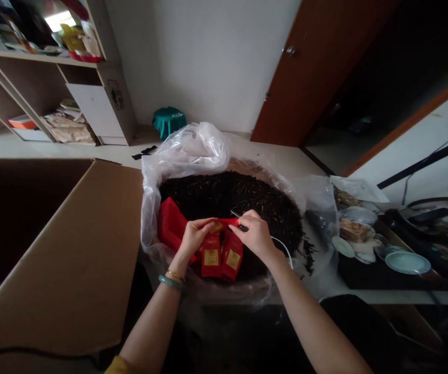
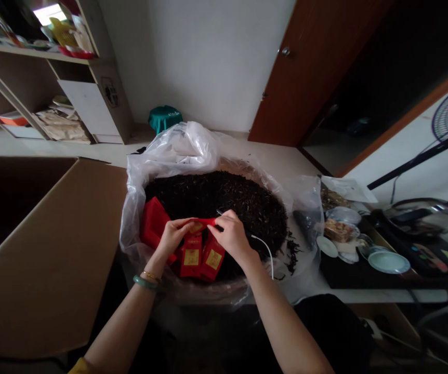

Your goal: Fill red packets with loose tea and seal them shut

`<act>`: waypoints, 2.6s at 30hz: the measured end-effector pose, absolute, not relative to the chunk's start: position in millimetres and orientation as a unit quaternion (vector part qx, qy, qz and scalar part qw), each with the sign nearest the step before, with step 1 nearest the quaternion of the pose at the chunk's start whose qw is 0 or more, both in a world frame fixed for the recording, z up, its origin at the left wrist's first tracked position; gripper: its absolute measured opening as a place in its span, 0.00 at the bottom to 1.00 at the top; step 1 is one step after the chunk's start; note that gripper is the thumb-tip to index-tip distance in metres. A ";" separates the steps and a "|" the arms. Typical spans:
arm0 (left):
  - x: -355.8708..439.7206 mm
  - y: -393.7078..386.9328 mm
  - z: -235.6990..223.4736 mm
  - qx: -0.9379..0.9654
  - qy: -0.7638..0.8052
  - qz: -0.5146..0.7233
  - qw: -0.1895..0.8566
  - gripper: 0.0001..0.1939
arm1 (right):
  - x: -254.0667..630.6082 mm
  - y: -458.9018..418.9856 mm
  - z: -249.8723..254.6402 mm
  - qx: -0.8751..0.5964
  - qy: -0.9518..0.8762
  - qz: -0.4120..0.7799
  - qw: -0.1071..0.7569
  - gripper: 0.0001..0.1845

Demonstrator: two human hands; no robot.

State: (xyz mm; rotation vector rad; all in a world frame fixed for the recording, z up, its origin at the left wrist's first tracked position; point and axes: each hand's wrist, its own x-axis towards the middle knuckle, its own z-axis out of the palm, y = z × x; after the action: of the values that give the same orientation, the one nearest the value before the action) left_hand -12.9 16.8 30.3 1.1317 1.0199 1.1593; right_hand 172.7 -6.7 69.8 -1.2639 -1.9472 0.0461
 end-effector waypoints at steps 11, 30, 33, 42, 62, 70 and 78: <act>-12.0 15.0 32.1 0.479 0.432 0.487 0.589 0.21 | 168.4 -9.9 62.0 -0.506 -0.727 0.082 0.456 0.08; -14.8 14.7 35.0 0.468 0.436 0.465 0.612 0.23 | 160.4 -9.4 49.1 -0.493 -0.644 0.449 0.375 0.17; -15.4 15.7 34.8 0.479 0.454 0.479 0.578 0.21 | 158.3 -10.5 48.6 -0.476 -0.619 0.476 0.404 0.20; -12.4 14.7 28.5 0.547 0.496 0.522 0.427 0.22 | 155.4 -9.2 50.7 -0.482 -0.507 0.588 0.405 0.28; -3.7 11.4 9.2 0.814 0.444 0.366 0.084 0.23 | 141.6 -0.6 52.3 -0.425 -0.528 0.631 0.377 0.33; -6.2 16.9 5.9 0.728 0.501 0.459 0.088 0.21 | 156.6 17.9 65.3 -0.511 -0.578 0.476 0.422 0.39; -8.9 21.1 3.5 0.657 0.541 0.511 0.121 0.24 | 134.5 97.7 47.2 -0.653 -0.715 0.205 0.143 0.37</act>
State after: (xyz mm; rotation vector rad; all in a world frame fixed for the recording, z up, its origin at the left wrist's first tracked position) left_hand -8.9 21.1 3.5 1.9200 1.5805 1.4917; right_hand 134.5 97.7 47.2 -1.8823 -2.0622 0.5910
